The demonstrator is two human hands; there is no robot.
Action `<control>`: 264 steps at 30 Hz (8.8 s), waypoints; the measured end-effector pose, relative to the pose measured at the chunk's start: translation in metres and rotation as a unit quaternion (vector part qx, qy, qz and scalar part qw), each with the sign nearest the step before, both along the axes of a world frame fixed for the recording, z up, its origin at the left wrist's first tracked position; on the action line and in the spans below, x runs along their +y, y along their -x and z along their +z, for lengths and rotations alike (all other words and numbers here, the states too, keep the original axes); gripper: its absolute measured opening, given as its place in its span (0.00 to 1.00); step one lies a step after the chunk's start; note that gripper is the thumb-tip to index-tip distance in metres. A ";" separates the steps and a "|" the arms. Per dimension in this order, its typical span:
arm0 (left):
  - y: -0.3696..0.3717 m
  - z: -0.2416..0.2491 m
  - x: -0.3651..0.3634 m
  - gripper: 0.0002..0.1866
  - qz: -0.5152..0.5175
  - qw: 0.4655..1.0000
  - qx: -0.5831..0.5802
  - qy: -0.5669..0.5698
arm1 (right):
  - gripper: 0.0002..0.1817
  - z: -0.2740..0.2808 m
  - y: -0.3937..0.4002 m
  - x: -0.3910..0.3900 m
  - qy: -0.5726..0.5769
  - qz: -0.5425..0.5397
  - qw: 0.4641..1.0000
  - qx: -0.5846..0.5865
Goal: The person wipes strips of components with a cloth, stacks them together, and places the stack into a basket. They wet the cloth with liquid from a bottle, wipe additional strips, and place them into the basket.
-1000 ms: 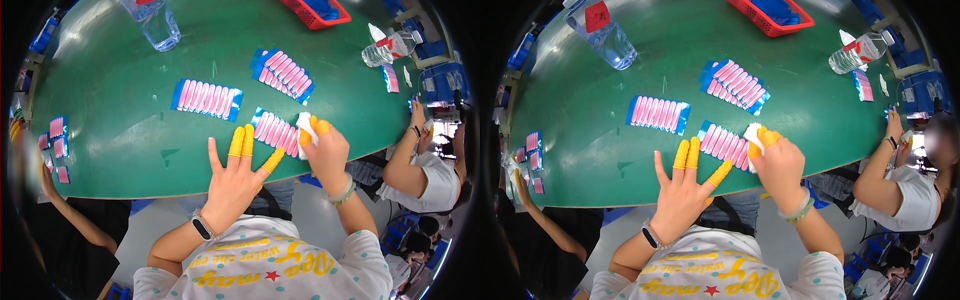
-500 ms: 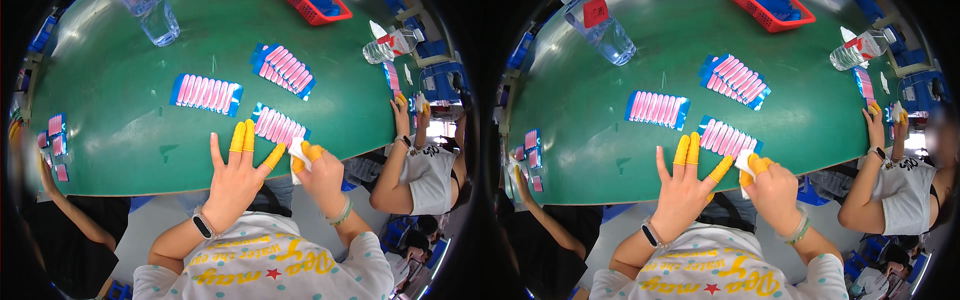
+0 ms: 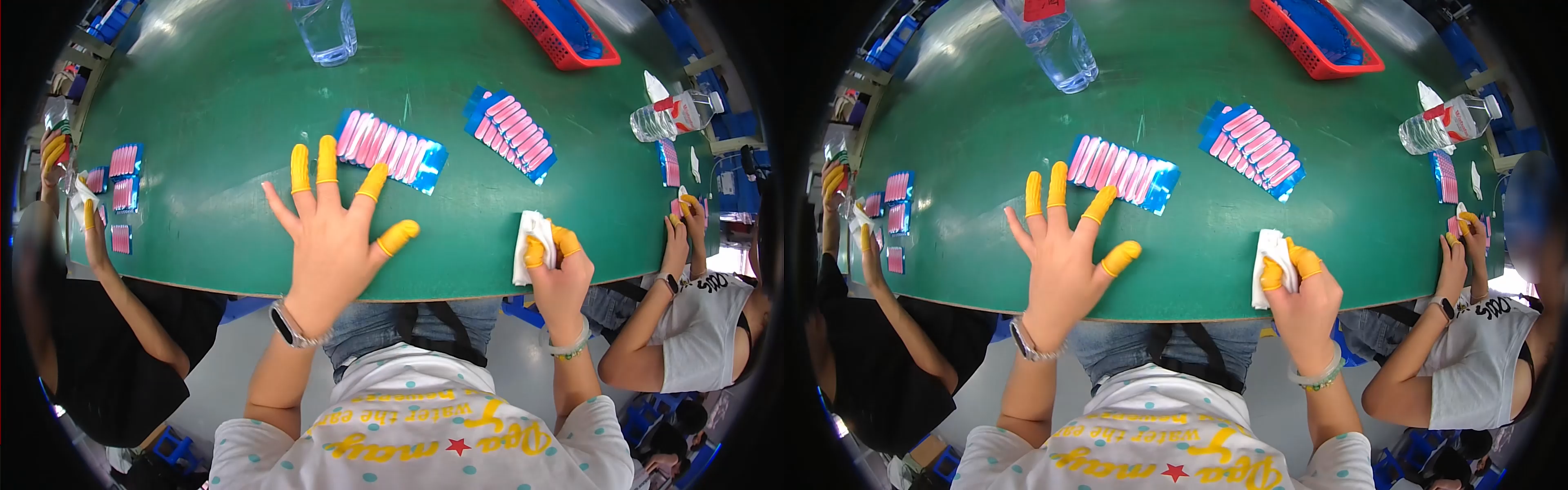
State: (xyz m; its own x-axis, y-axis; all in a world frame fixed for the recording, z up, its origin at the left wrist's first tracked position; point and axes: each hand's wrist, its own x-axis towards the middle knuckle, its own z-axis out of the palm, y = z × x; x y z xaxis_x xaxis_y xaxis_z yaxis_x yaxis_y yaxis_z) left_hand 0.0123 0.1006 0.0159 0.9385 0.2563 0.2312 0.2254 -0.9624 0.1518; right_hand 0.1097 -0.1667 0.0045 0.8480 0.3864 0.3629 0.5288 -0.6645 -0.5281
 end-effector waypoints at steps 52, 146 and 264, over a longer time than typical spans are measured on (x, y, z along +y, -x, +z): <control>0.019 -0.012 -0.066 0.34 -0.132 0.987 0.022 0.091 | 0.17 0.010 -0.058 0.091 0.098 0.104 0.990 -0.007; 0.003 -0.021 -0.064 0.30 -0.248 0.966 0.046 0.058 | 0.11 0.040 -0.037 0.070 0.190 0.156 0.969 0.029; -0.001 0.000 -0.003 0.44 0.019 0.996 -0.020 0.081 | 0.17 -0.023 -0.001 -0.005 -0.319 -0.132 0.928 0.139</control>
State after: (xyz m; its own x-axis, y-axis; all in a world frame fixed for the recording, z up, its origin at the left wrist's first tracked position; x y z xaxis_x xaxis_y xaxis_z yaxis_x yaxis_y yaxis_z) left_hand 0.0129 0.0975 0.0163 0.9185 0.3283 0.2206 0.2518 -0.9154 0.3140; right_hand 0.1107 -0.1714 -0.0187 0.9777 -0.0659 0.1994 0.1766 -0.2561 -0.9504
